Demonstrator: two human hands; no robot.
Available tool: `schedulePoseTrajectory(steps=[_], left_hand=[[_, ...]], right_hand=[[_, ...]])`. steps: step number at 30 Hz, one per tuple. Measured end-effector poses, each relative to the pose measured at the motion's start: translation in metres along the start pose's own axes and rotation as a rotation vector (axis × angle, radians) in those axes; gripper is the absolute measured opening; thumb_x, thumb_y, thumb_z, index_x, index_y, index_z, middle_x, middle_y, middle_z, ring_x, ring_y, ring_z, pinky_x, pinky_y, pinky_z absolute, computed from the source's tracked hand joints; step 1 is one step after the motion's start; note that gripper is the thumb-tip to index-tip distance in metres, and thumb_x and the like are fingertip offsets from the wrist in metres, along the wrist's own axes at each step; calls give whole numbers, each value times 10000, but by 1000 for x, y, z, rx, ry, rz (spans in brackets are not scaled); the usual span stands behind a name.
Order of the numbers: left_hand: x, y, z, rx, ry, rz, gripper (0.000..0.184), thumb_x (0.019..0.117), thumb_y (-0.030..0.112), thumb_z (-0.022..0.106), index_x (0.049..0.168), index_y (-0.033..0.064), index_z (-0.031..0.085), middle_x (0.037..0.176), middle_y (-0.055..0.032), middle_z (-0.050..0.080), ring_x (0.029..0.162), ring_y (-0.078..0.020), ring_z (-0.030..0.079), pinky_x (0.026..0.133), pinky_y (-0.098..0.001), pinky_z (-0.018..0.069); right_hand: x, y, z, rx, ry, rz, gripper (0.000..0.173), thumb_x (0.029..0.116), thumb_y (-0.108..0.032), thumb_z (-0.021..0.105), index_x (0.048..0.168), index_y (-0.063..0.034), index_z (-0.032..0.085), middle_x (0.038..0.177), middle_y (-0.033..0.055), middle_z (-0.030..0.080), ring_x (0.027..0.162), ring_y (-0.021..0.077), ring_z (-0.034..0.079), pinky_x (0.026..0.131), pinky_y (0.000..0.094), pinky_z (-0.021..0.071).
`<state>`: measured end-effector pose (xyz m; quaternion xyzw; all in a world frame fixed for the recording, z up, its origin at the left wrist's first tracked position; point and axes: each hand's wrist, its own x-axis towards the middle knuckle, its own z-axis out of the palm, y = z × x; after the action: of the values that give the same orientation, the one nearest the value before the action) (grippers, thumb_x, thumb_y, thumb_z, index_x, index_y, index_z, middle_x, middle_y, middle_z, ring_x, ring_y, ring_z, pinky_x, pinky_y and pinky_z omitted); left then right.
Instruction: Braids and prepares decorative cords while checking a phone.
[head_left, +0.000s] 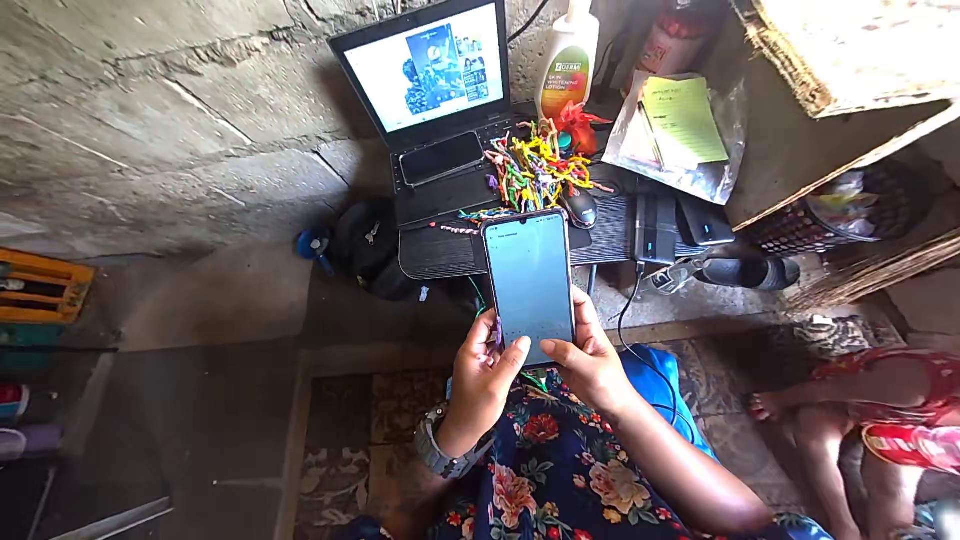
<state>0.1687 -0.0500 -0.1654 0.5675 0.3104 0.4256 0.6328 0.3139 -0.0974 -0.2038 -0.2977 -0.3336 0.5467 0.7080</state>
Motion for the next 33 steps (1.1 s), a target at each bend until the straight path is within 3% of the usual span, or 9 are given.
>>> schedulePoseTrajectory(steps=[14, 16, 18, 19, 22, 25, 27, 31, 33], left_hand=[[-2, 2, -7, -42, 9, 33, 278, 972, 1, 556, 1238, -69, 514, 1126, -17, 680, 1030, -55, 678, 920, -246, 576], [-2, 2, -12, -48, -8, 19, 265, 1006, 36, 510, 1255, -53, 524, 1106, 18, 683, 970, -10, 665, 853, -201, 567], [-1, 2, -15, -86, -8, -24, 266, 1039, 62, 437, 1267, -31, 538, 1042, 63, 684, 771, 65, 587, 659, -115, 484], [0, 3, -17, -113, -7, -48, 270, 1052, 64, 408, 1270, -26, 540, 1024, 72, 687, 719, 78, 561, 616, -100, 459], [2, 2, -20, -164, 0, -96, 275, 1055, 45, 399, 1262, -28, 566, 1035, 42, 716, 749, 50, 614, 635, -116, 496], [2, -5, -22, -144, -27, -97, 288, 1062, 52, 411, 1289, -45, 559, 1100, 13, 714, 833, 23, 651, 689, -138, 529], [3, -10, -21, -103, -15, -90, 294, 1058, 56, 427, 1299, -54, 555, 1099, 10, 713, 826, 27, 643, 684, -138, 523], [4, -18, -24, -8, 22, -68, 302, 1046, 53, 437, 1298, -71, 549, 1092, 5, 714, 855, 14, 663, 717, -153, 546], [3, -23, -27, 28, 15, -42, 305, 1042, 50, 443, 1291, -86, 555, 1110, -2, 712, 896, 11, 665, 756, -162, 551]], right_hand=[[0, 2, 5, 68, -82, -22, 612, 902, -7, 615, 1431, -146, 338, 1288, -19, 637, 1142, 134, 663, 982, 362, 570], [0, 2, 6, 77, -77, -17, 608, 902, -9, 613, 1426, -158, 343, 1285, -25, 643, 1139, 137, 668, 980, 367, 572], [1, 3, 6, 83, -66, -6, 595, 906, -17, 603, 1425, -155, 348, 1277, -24, 647, 1134, 140, 670, 978, 374, 573], [2, 3, 5, 71, -63, 6, 579, 905, -24, 589, 1416, -146, 346, 1267, -24, 648, 1128, 136, 671, 974, 369, 573], [9, -3, 1, -65, -46, 81, 437, 910, -153, 583, 1309, -126, 406, 1174, -42, 674, 1055, 97, 684, 918, 325, 585], [29, -19, -6, -134, -52, 203, 531, 931, -485, 621, 1311, -156, 451, 1121, -46, 701, 1024, 87, 691, 901, 311, 587], [41, -26, -5, -106, -23, 309, 633, 926, -623, 562, 1351, -166, 452, 1106, -32, 718, 1021, 101, 703, 896, 319, 594], [51, -23, 4, -52, 123, 469, 573, 1041, -537, 242, 1356, -105, 446, 1124, 42, 702, 1035, 140, 698, 888, 342, 594], [53, -19, 6, -40, 191, 495, 576, 1072, -507, 156, 1371, -107, 442, 1138, 60, 691, 1047, 151, 691, 896, 347, 586]])
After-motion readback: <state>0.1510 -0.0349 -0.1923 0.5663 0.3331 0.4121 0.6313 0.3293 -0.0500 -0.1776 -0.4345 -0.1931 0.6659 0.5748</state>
